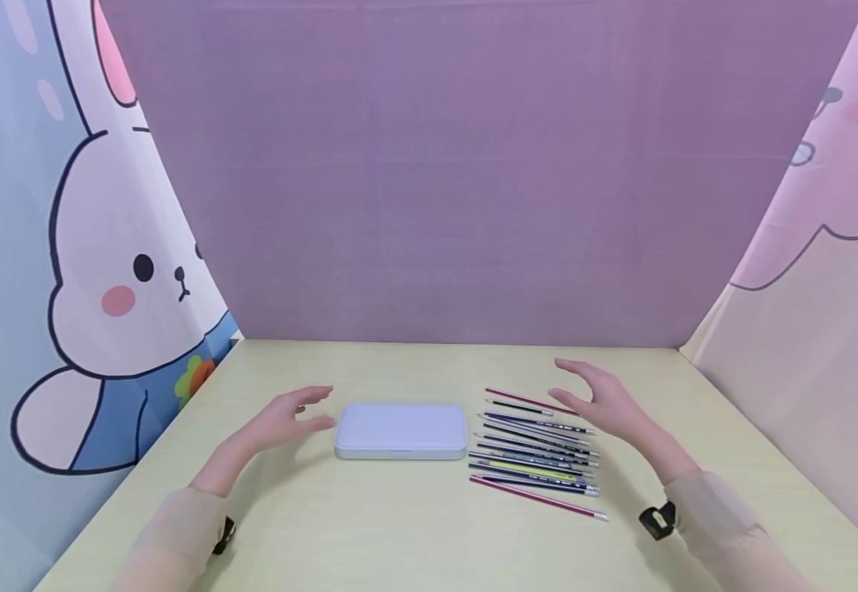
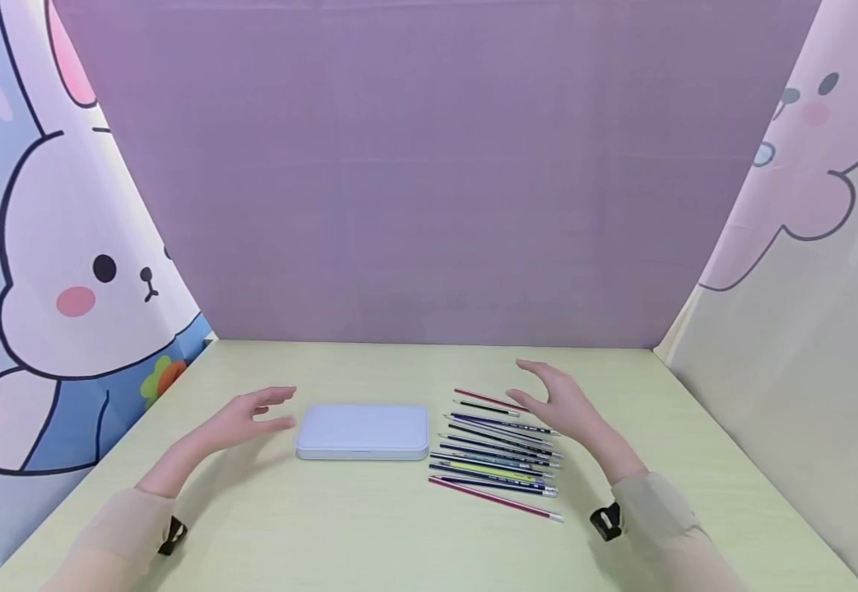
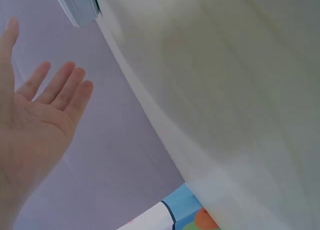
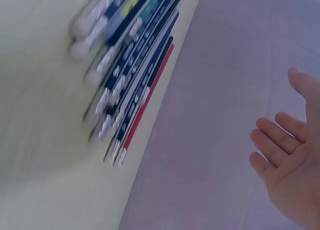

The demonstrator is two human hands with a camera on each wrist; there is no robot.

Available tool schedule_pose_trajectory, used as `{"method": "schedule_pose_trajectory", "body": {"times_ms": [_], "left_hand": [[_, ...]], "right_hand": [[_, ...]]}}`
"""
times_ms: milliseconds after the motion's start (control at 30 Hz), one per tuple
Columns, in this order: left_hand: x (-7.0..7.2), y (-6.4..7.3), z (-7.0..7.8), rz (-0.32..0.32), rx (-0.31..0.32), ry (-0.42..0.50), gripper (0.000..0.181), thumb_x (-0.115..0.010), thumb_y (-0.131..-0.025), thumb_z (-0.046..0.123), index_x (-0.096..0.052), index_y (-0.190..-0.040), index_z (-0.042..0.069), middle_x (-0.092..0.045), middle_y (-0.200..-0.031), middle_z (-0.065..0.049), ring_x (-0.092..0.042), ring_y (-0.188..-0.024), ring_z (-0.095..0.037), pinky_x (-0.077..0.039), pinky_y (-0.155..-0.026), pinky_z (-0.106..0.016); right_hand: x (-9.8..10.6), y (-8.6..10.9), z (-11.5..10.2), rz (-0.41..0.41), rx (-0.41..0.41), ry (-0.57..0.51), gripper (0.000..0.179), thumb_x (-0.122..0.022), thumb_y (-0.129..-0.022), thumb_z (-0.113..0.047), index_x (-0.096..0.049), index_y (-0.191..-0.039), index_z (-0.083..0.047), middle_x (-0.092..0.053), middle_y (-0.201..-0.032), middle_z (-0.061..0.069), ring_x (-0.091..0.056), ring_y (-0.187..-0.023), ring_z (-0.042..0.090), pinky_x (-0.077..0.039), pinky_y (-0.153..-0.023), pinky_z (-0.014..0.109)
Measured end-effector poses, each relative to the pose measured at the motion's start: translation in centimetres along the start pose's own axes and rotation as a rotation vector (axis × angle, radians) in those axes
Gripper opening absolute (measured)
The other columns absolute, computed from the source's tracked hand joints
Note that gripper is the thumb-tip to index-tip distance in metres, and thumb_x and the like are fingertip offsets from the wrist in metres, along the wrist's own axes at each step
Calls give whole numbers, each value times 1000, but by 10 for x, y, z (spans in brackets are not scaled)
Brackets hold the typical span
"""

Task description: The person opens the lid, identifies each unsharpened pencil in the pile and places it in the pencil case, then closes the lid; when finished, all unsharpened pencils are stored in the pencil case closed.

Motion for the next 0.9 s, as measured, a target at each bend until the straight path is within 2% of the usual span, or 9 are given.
{"method": "schedule_pose_trajectory", "body": {"times_ms": [100,333,633,900], "left_hand": [[-2,-1,1,-12,0,24,68,-67,-84,43,-46,-138,7,-51,-136,-16,-47,-125,-37,-41,-102,-51],[-5,-4,6,-44,-43,74,69,-69,-83,39,-46,-136,2,-51,-134,-21,-49,-122,-38,-43,-100,-50],[-10,-12,5,-53,-23,79,70,-68,-83,42,-46,-137,4,-51,-136,-18,-47,-125,-36,-41,-103,-49],[-13,-16,7,-94,-19,115,73,-72,-80,41,-45,-137,3,-49,-138,-18,-46,-126,-37,-40,-103,-50]], "right_hand": [[-8,-3,-7,-7,-9,-31,57,-63,-89,-32,-48,-134,-1,-52,-134,20,-44,-126,38,-38,-103,53],[-24,-9,-27,-26,9,-93,58,-65,-88,-33,-48,-135,-3,-51,-136,17,-44,-128,37,-38,-104,54],[-46,-20,-52,-48,70,-148,55,-68,-86,-29,-51,-132,-3,-54,-133,15,-46,-126,34,-39,-103,51],[-66,-30,-75,-87,77,-181,57,-68,-85,-34,-52,-132,-7,-55,-133,12,-49,-125,31,-42,-103,47]]}}
Point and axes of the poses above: each hand's wrist, its own y-axis away from the middle knuckle, its own x-axis out of the back of the hand, z = x × y, the point moved 1 cm from there along -y, towards the middle knuckle
